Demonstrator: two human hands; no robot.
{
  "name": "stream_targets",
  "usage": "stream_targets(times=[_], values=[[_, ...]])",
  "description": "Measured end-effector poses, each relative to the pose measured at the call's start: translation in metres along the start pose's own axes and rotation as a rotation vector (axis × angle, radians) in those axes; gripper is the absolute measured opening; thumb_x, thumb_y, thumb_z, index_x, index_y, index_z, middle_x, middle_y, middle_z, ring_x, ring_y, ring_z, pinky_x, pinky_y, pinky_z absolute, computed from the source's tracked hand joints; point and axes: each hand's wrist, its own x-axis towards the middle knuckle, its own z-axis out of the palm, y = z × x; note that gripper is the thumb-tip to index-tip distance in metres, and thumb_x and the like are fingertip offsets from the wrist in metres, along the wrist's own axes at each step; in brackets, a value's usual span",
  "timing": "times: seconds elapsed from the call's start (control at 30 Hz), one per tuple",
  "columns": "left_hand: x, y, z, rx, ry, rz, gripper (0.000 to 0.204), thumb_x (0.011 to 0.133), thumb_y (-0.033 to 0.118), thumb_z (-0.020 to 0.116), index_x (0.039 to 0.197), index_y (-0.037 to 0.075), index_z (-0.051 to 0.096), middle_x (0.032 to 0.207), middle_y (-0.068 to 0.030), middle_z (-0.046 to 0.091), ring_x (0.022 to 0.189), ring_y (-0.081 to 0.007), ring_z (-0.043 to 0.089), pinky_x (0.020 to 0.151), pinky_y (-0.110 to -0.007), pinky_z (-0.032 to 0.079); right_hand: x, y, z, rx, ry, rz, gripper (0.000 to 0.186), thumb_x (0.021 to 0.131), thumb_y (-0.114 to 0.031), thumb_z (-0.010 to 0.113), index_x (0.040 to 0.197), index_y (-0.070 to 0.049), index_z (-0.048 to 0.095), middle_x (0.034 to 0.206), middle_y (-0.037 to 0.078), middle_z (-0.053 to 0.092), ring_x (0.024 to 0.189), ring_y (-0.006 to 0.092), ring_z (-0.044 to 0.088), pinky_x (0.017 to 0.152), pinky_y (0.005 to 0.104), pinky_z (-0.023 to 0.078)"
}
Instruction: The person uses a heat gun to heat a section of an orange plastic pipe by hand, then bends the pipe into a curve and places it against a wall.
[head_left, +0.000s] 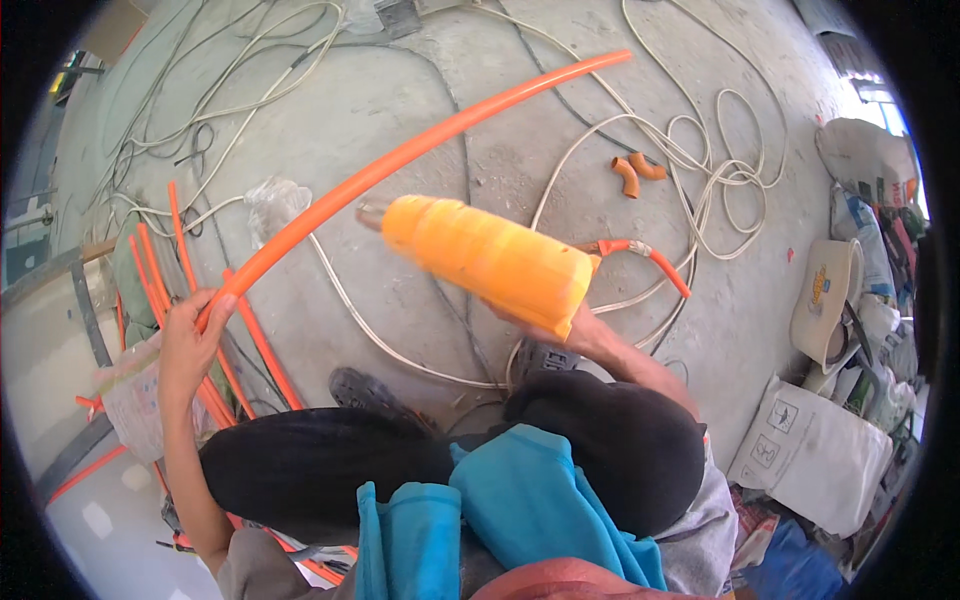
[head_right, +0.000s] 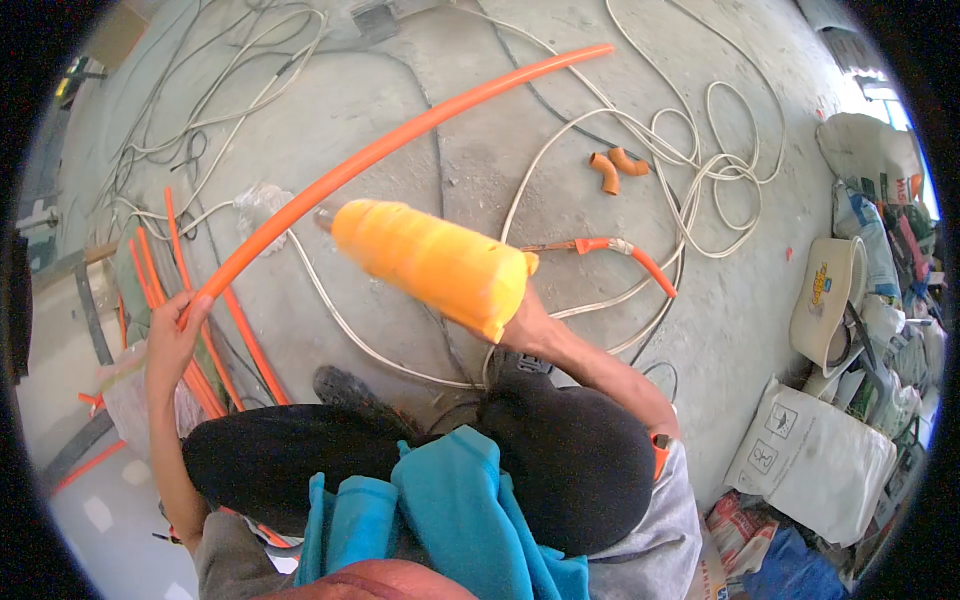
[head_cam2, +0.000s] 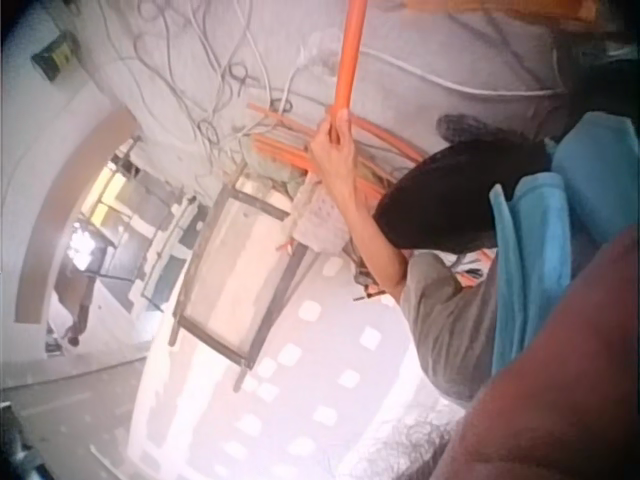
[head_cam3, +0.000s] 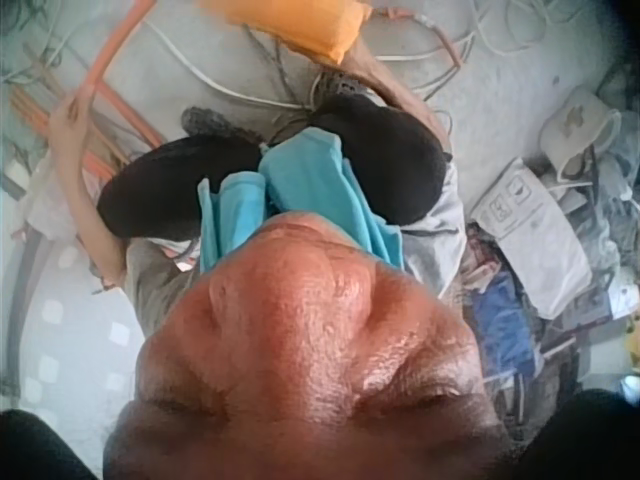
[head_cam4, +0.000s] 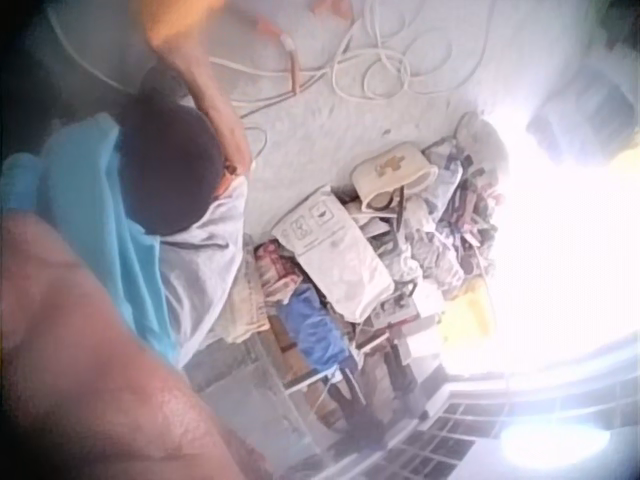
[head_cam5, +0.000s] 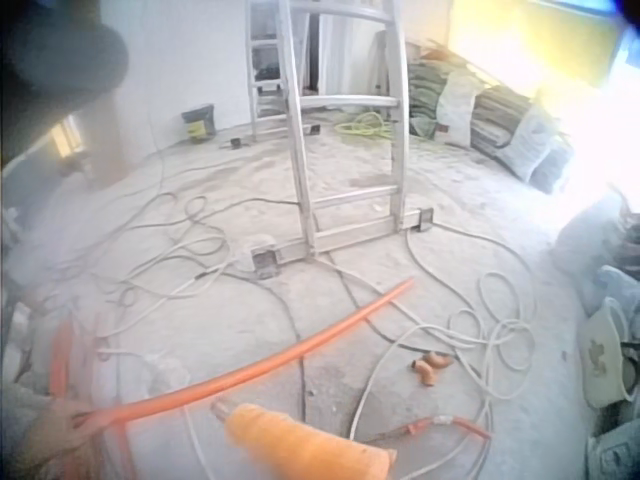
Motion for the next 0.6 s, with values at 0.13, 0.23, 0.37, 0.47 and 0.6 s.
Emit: stream_targets(times=[0.13, 0.23, 0.37, 0.47, 0.6], values=[[0.004, -0.015, 0.006, -0.067, -0.027, 0.007, 0.035, 0.098, 0.032, 0.072, 0.098, -0.003, 0.066, 0.069, 0.0014, 0.053, 0.065, -0.0075, 0.044, 0.059, -0.028, 0.037, -0.009, -0.022, -0.025, 0.206, -0.207, 0.081, 0.049, 0.086, -0.019, 0.077, 0.130, -0.005, 0.063, 0.130, 0.015, 0.065, 0.121, 0.0352, 0.061, 0.104, 0.0457, 0.048], [0.003, -0.020, 0.007, -0.124, -0.060, -0.024, 0.032, 0.096, 0.029, 0.075, 0.099, -0.002, 0.067, 0.073, 0.0023, 0.057, 0.068, -0.0063, 0.049, 0.063, -0.025, 0.040, -0.011, -0.022, -0.026, 0.259, -0.169, 0.159, 0.047, 0.085, -0.017, 0.077, 0.129, -0.005, 0.063, 0.128, 0.015, 0.066, 0.120, 0.0344, 0.062, 0.103, 0.0454, 0.049], [0.002, -0.014, 0.005, -0.160, -0.072, -0.059, 0.027, 0.095, 0.025, 0.076, 0.097, -0.001, 0.067, 0.076, 0.0034, 0.058, 0.070, -0.0051, 0.050, 0.064, -0.024, 0.041, -0.003, -0.007, -0.025, -0.033, 0.030, 0.121, 0.039, 0.083, -0.012, 0.080, 0.120, -0.005, 0.069, 0.117, 0.013, 0.071, 0.113, 0.0313, 0.066, 0.098, 0.0448, 0.051], [0.002, -0.013, 0.006, -0.187, -0.064, -0.066, 0.025, 0.095, 0.022, 0.077, 0.097, 0.000, 0.067, 0.076, 0.0038, 0.057, 0.071, -0.0044, 0.050, 0.064, -0.023, 0.040, 0.006, 0.000, -0.038, 0.056, 0.144, 0.232, 0.031, 0.085, -0.012, 0.080, 0.114, -0.005, 0.072, 0.107, 0.010, 0.074, 0.100, 0.0267, 0.071, 0.088, 0.0398, 0.055], [0.003, -0.019, 0.004, -0.207, -0.073, -0.057, 0.023, 0.095, 0.021, 0.077, 0.096, 0.000, 0.067, 0.076, 0.0049, 0.057, 0.070, -0.0037, 0.049, 0.062, -0.022, 0.039, 0.013, -0.007, -0.062, 0.179, 0.267, 0.530, 0.028, 0.088, -0.012, 0.079, 0.114, -0.004, 0.071, 0.102, 0.007, 0.074, 0.088, 0.0197, 0.071, 0.078, 0.0347, 0.057]])
